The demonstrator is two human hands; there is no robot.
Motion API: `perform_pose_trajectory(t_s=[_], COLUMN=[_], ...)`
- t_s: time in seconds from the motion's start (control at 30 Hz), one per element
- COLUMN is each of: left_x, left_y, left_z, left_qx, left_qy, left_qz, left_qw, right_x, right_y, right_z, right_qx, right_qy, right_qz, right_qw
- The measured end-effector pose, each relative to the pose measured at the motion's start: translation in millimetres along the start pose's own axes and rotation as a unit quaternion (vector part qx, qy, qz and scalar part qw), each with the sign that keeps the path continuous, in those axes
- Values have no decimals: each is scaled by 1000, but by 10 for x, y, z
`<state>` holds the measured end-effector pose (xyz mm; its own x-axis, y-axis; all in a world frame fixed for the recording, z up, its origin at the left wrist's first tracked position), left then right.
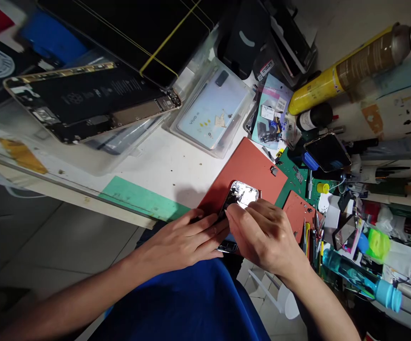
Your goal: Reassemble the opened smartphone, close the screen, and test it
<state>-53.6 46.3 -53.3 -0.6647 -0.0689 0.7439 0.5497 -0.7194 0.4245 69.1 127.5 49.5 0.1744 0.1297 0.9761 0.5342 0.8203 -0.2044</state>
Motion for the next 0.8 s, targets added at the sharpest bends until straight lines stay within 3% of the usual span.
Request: perform_pose_trajectory(t_s=[0.8], left_x=[2], left_y=[-6], left_z=[6], left_qx=[-6], left_qy=[-2], left_qz=[-6], left_qw=[1000], right_x=[-4], right_y=[-11], right_z=[10], right_qx=[1], right_qy=[-6], right_qz=[-5], right_qw=[1000])
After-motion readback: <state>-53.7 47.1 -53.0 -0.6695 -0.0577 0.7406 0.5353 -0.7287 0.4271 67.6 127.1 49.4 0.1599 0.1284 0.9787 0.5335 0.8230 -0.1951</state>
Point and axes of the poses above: each hand's wrist, its own z-axis towards the middle knuckle, its own x-axis out of the back of the hand, y = z × x, the point moved 5 cm from there along z, towards the middle knuckle, and after that the axes turned 4 degrees about -z, right-handed, at the moved point
